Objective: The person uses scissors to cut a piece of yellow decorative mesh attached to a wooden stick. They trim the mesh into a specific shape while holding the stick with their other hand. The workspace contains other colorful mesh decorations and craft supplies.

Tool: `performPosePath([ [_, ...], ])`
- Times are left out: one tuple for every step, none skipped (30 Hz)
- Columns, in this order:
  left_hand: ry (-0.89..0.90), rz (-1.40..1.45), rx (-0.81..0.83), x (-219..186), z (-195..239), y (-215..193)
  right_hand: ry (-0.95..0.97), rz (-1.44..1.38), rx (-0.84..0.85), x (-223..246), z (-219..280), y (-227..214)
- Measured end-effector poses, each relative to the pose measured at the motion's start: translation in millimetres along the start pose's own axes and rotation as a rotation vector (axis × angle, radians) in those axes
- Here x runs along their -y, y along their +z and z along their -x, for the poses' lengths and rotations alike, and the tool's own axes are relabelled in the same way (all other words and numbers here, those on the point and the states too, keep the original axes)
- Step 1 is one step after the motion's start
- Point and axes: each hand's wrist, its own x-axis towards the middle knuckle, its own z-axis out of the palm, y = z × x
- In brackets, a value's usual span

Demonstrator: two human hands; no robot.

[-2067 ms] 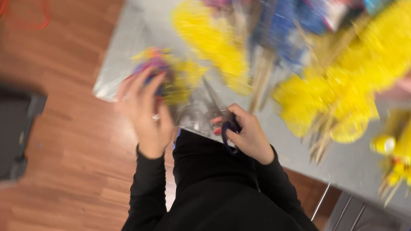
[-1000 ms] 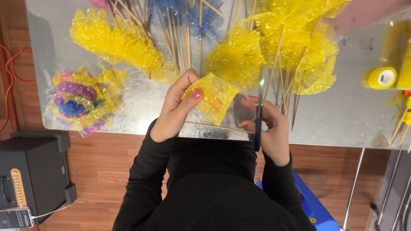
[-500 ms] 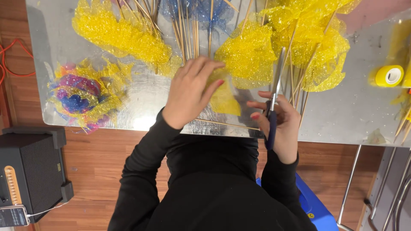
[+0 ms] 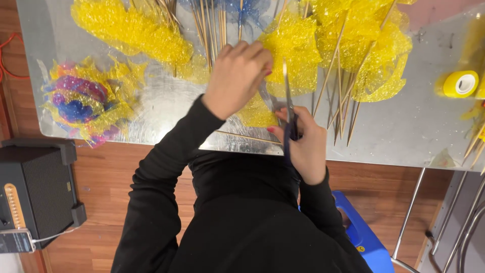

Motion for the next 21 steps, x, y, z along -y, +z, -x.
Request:
performPosePath([
  [-0.007, -0.002, 0.002, 0.9, 5.1, -8.4, 0.0, -0.001, 0.007, 0.1, -1.3, 1.6],
  [-0.01, 0.021, 0.04, 2.0, 10.3, -17.0, 0.011, 0.059, 0.004, 0.4, -2.6, 3.4],
  [-0.013, 0.044, 0.078, 3.2, 15.2, -25.7, 0.022, 0.12, -0.001, 0.9, -4.1, 5.4],
  [-0.019, 0.042, 0.079, 7.5, 21.9, -24.3, 0.021, 0.119, 0.006, -2.8, -5.9, 6.2],
  [-0.05, -0.02, 0.116, 12.0, 27.8, -22.9, -0.005, 0.165, 0.01, -6.3, -7.8, 7.1],
  [-0.081, -0.081, 0.153, 16.5, 33.9, -21.8, -0.031, 0.21, 0.014, -9.6, -9.6, 8.1],
  [-0.081, -0.081, 0.152, 19.7, 35.7, -21.0, -0.031, 0.211, 0.014, -5.3, -10.3, 5.3],
  [-0.044, -0.08, 0.11, 23.0, 37.8, -20.3, -0.011, 0.157, 0.046, -1.0, -11.0, 2.8],
  [-0.006, -0.079, 0.068, 26.5, 40.2, -19.6, 0.01, 0.103, 0.079, 3.5, -11.5, 0.6],
  [-0.007, -0.078, 0.067, 29.0, 41.0, -24.4, 0.01, 0.105, 0.079, 2.6, -12.2, -0.8],
  [-0.028, -0.017, 0.079, 30.7, 42.2, -28.8, 0.021, 0.031, 0.077, 1.6, -12.0, -2.7],
  [-0.049, 0.043, 0.091, 32.4, 43.5, -33.4, 0.032, -0.043, 0.075, 0.7, -11.7, -4.5],
  [-0.048, 0.044, 0.087, 30.7, 43.8, -47.7, 0.029, -0.041, 0.074, 2.8, -11.2, -7.7],
  [-0.07, 0.326, 0.099, 28.9, 44.3, -62.3, 0.105, -0.167, 0.09, 5.1, -10.5, -10.8],
  [-0.09, 0.608, 0.111, 27.2, 45.5, -77.4, 0.181, -0.295, 0.107, 7.5, -9.6, -13.5],
  [-0.089, 0.607, 0.108, 26.6, 48.0, -85.4, 0.178, -0.293, 0.107, 8.8, -10.8, -15.5],
  [-0.146, 0.735, 0.098, 26.3, 50.3, -93.5, 0.18, -0.31, 0.127, 10.2, -12.4, -17.2],
  [-0.202, 0.864, 0.089, 25.9, 53.0, -101.9, 0.183, -0.326, 0.148, 11.8, -13.7, -18.8],
  [-0.202, 0.862, 0.082, 29.0, 55.7, -102.1, 0.177, -0.323, 0.149, 14.9, -16.4, -21.7],
  [-0.21, 0.84, -0.004, 32.1, 58.6, -102.6, 0.052, -0.312, 0.194, 18.4, -18.8, -24.6],
  [-0.218, 0.815, -0.092, 35.5, 61.0, -103.4, -0.076, -0.3, 0.239, 22.1, -22.2, -27.5],
])
